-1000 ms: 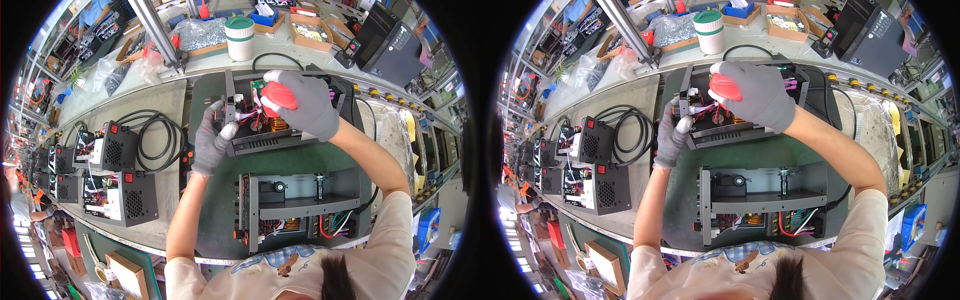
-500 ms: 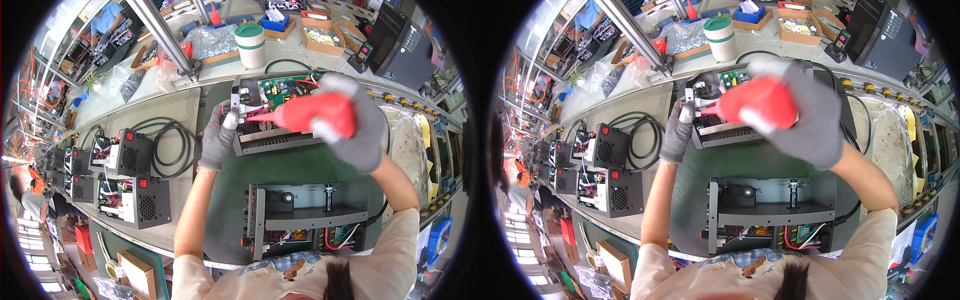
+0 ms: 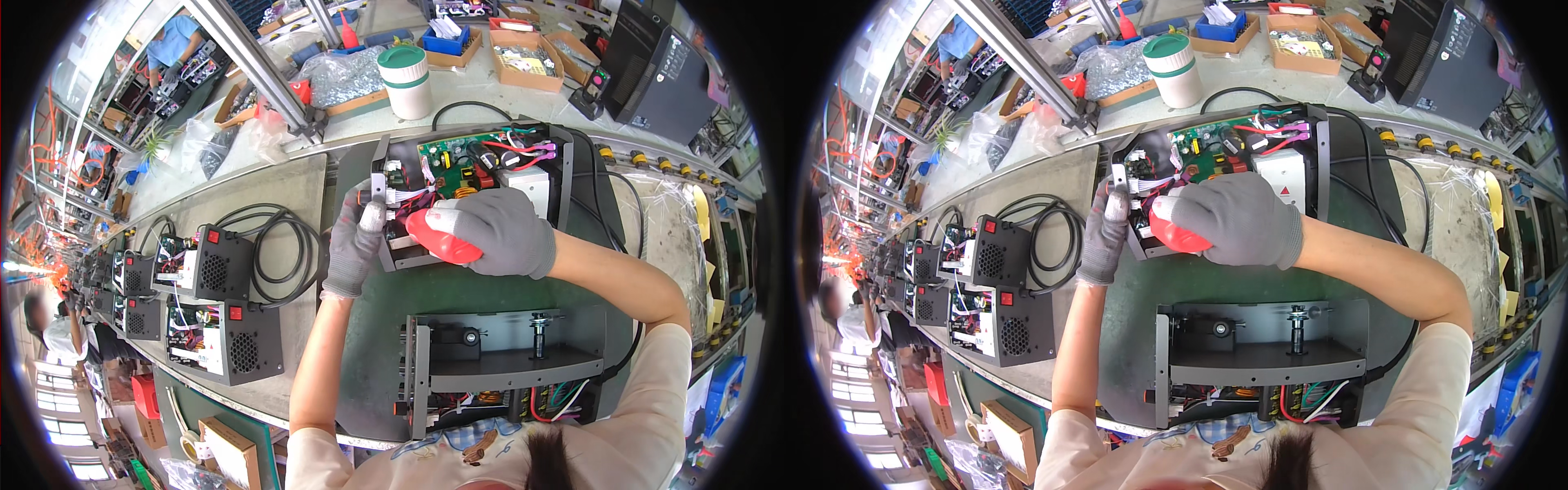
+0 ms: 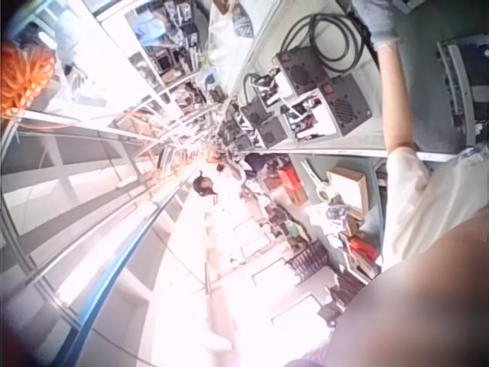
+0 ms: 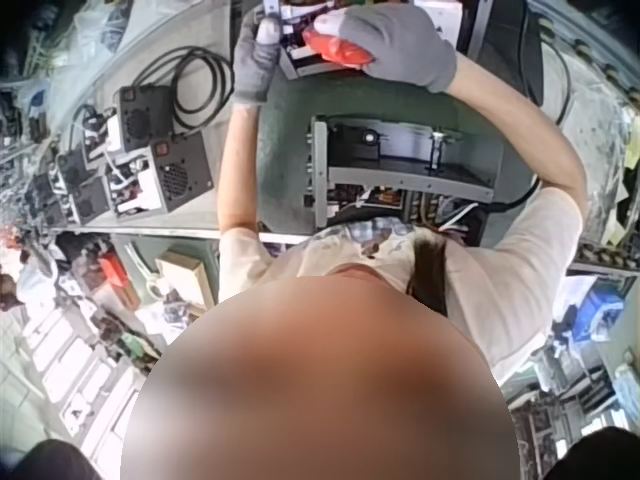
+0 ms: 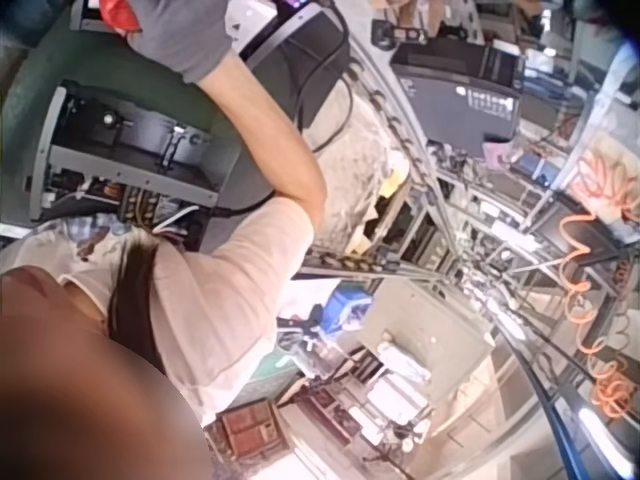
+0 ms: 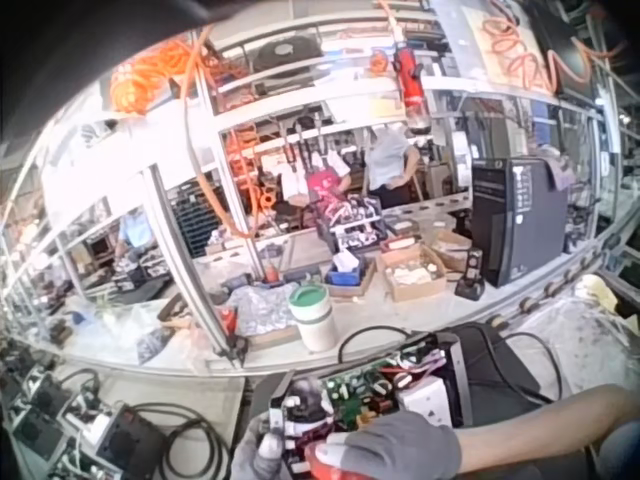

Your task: Assembling and labeling power supply units on a production line including applying labels, using a hot glue gun, and installing control knobs.

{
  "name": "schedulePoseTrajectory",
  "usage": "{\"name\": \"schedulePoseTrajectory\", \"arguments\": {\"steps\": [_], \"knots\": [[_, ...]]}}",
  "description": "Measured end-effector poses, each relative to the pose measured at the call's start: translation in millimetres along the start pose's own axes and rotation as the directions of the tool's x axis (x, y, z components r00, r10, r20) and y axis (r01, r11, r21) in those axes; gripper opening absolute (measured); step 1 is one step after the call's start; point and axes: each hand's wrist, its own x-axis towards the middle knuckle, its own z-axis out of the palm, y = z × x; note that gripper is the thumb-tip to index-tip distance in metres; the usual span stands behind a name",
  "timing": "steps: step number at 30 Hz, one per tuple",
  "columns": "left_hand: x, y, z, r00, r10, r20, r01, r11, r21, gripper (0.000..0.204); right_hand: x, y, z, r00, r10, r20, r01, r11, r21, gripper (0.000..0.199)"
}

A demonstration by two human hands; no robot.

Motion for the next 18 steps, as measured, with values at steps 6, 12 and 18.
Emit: {"name": "schedulePoseTrajectory", "arguments": {"steps": [6,12,18], "knots": [[-3.3,-1.2,0.0,1.0,0.016,-0.007,-0.016,0.999,0.037,0.042,7.8,-5.5,-17.1,0.971,0.2,-0.128,-0.192,0.979,0.071,0.044],[-0.8,-2.0,-2.9,1.0,0.0,-0.007,0.001,0.996,0.091,0.043,9.8,-15.8,-21.0,0.97,0.166,-0.18,-0.151,0.984,0.094,0.044],[1.0,-2.3,1.1,1.0,0.01,0.015,-0.011,0.998,0.059,0.044,8.9,-9.9,-18.8,0.966,0.229,-0.12,-0.213,0.969,0.128,0.046]]}}
